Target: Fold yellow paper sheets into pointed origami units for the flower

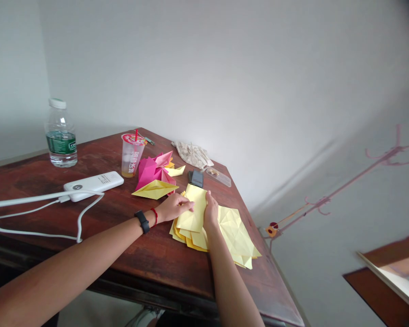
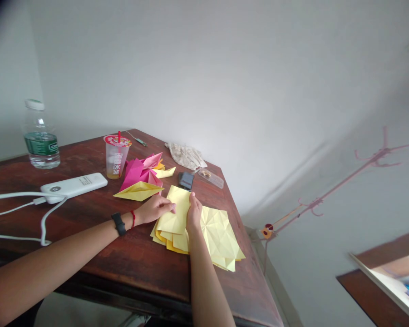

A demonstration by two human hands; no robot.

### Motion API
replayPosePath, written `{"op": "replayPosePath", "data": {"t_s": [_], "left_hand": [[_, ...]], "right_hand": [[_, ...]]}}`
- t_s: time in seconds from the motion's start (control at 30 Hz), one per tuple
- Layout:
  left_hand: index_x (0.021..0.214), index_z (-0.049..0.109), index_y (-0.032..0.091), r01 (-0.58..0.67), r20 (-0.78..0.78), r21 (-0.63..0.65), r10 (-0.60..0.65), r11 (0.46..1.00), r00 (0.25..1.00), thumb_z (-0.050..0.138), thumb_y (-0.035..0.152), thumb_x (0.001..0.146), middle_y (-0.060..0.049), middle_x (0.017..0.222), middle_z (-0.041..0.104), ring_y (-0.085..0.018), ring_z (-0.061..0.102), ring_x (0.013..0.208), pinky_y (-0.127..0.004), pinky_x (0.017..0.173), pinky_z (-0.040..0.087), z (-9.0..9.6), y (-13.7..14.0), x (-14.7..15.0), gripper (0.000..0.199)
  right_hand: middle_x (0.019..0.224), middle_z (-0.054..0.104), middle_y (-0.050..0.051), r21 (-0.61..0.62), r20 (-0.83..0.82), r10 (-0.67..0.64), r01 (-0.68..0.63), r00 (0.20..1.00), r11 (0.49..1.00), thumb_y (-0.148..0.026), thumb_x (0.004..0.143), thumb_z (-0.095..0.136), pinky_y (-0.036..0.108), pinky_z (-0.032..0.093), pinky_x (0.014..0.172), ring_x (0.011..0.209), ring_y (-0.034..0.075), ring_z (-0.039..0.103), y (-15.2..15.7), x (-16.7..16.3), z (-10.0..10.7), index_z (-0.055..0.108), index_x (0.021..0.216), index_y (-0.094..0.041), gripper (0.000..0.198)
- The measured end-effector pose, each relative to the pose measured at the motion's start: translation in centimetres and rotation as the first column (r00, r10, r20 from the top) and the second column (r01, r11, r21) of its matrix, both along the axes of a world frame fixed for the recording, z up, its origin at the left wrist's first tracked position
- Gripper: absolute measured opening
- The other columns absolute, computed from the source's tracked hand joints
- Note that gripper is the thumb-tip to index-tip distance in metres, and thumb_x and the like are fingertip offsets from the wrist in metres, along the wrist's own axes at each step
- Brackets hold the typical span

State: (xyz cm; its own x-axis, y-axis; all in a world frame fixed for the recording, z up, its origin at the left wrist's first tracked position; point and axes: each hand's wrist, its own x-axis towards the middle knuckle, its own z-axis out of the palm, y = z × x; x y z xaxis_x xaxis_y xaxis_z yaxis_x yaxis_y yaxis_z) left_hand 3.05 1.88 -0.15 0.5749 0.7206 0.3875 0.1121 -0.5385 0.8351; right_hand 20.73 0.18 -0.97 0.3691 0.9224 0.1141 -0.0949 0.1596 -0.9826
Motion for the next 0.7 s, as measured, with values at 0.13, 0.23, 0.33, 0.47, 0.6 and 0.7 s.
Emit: {"op": "replayPosePath", "data": {"t_s": [0.13,0.23,0.33,0.47,0.6,0.7], "left_hand": [[0.073,0.077,0.015,0.023,0.000,0.040,-0.023,0.999,1.000,0.053,0.048,0.093,-0.005,0.070,0.075,-0.019,0.066,0.068,-0.027,0.068,0.046,0.1,-0.1,0.1,0.045],[0.089,0.077,0.018,-0.019,0.081,0.050,0.015,0.999,0.997,0.053,0.044,0.094,-0.006,0.092,0.079,-0.022,0.069,0.086,-0.029,0.079,0.049,0.3,-0.3,0.2,0.036],[0.097,0.076,0.019,-0.113,0.167,0.054,0.103,0.992,0.981,0.054,0.041,0.094,-0.007,0.105,0.078,-0.024,0.069,0.099,-0.032,0.090,0.049,0.1,-0.1,0.3,0.031],[0.095,0.075,0.017,-0.168,0.201,0.047,0.156,0.985,0.967,0.054,0.039,0.094,-0.008,0.101,0.078,-0.024,0.070,0.098,-0.034,0.090,0.051,-0.4,0.4,0.3,0.030],[0.097,0.075,0.017,-0.192,0.217,0.041,0.179,0.980,0.960,0.049,0.041,0.097,-0.009,0.103,0.078,-0.025,0.070,0.100,-0.035,0.092,0.051,-0.6,0.6,0.3,0.035],[0.111,0.072,0.017,-0.224,0.238,0.062,0.204,0.973,0.950,0.043,0.041,0.099,-0.010,0.114,0.075,-0.026,0.068,0.108,-0.036,0.097,0.050,-0.6,0.8,0.3,0.040]], "right_hand": [[0.066,0.067,0.001,0.048,0.059,0.015,-0.018,0.998,0.999,-0.066,0.078,0.062,0.028,0.046,0.054,0.056,0.017,0.058,-0.2,-0.3,0.1,0.062,0.072,-0.021,0.046],[0.064,0.064,-0.001,0.067,0.101,0.042,-0.049,0.994,0.997,-0.065,0.078,0.063,0.028,0.045,0.055,0.057,0.016,0.055,-0.4,-0.6,0.3,0.061,0.070,-0.020,0.045],[0.061,0.061,-0.002,0.072,0.120,0.089,-0.098,0.989,0.993,-0.063,0.077,0.065,0.027,0.043,0.055,0.056,0.015,0.053,-0.5,-1.1,0.3,0.058,0.066,-0.021,0.044],[0.055,0.055,-0.003,0.079,0.119,0.094,-0.104,0.988,0.991,-0.061,0.078,0.066,0.025,0.039,0.051,0.051,0.014,0.047,-0.7,-1.5,0.3,0.054,0.063,-0.021,0.045],[0.055,0.054,-0.004,0.065,0.111,0.107,-0.115,0.988,0.991,-0.061,0.078,0.066,0.025,0.037,0.050,0.050,0.013,0.046,-0.6,-1.6,0.1,0.055,0.064,-0.020,0.045],[0.058,0.058,-0.003,0.056,0.106,0.121,-0.128,0.987,0.990,-0.060,0.077,0.067,0.025,0.038,0.051,0.052,0.014,0.048,-0.5,-1.5,0.0,0.057,0.066,-0.020,0.043]]}}
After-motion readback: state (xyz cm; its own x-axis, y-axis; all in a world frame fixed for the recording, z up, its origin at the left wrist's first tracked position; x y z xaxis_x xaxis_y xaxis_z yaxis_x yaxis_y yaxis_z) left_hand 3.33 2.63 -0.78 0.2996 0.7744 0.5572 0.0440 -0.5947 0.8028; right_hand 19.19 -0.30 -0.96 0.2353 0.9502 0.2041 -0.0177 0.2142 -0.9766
